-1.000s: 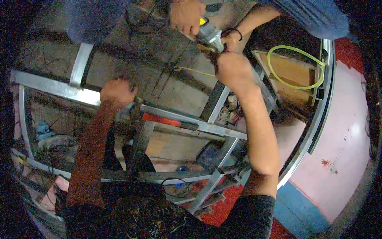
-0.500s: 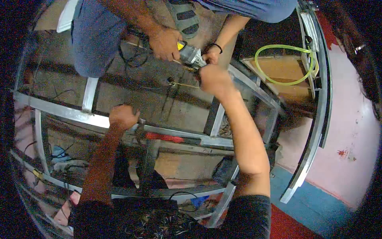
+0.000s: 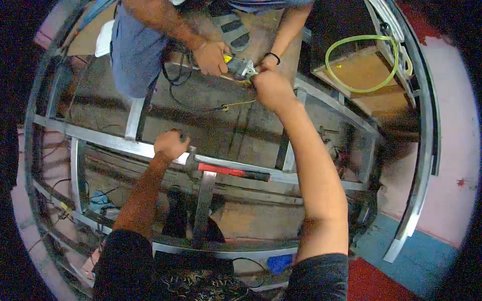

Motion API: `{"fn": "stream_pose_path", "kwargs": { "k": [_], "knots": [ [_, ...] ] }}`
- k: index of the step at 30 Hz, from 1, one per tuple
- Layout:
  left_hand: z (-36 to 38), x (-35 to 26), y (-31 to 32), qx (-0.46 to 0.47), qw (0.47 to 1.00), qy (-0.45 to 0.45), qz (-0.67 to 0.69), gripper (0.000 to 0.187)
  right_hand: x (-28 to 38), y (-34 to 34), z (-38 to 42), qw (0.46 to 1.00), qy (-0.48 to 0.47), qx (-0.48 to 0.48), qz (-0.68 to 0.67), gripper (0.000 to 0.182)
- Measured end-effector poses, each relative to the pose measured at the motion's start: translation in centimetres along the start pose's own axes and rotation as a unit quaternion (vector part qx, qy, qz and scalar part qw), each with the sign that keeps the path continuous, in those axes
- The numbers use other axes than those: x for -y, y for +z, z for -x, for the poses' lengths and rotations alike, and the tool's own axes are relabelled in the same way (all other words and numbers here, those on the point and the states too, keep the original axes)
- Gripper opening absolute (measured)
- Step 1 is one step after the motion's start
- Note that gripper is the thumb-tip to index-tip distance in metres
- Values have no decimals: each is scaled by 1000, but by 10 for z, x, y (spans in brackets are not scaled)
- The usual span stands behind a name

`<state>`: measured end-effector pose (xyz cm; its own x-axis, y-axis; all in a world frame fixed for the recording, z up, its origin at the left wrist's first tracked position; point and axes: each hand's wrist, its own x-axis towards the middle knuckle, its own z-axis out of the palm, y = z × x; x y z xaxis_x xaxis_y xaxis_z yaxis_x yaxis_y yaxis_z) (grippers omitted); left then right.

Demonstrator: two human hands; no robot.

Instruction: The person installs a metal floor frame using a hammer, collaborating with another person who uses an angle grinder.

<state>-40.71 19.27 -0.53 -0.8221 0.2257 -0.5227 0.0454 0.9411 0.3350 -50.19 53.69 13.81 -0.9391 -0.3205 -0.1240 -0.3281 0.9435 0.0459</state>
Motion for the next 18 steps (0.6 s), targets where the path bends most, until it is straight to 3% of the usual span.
{"fn": "stream_pose_path", "kwargs": {
  "k": [2,12,14,15,17,18],
  "knots": [
    [3,-5,0,-4,1000,-11,5,57,-5,-7,13,1000,-8,28,1,16],
    [4,-3,16,-68,998,-1,15,43,4,4,10,992,78,-57,-82,15],
    [5,-16,16,-231,947,141,173,32,7,5,16,991,76,-63,-90,14],
    [-3,-27,9,-287,921,221,146,26,8,6,21,991,71,-62,-96,13],
    [-22,-71,-28,-401,859,308,74,39,12,7,28,990,78,-59,-103,12],
    [-33,-95,-55,-374,864,328,77,51,15,6,30,988,82,-60,-112,11]
  ]
}}
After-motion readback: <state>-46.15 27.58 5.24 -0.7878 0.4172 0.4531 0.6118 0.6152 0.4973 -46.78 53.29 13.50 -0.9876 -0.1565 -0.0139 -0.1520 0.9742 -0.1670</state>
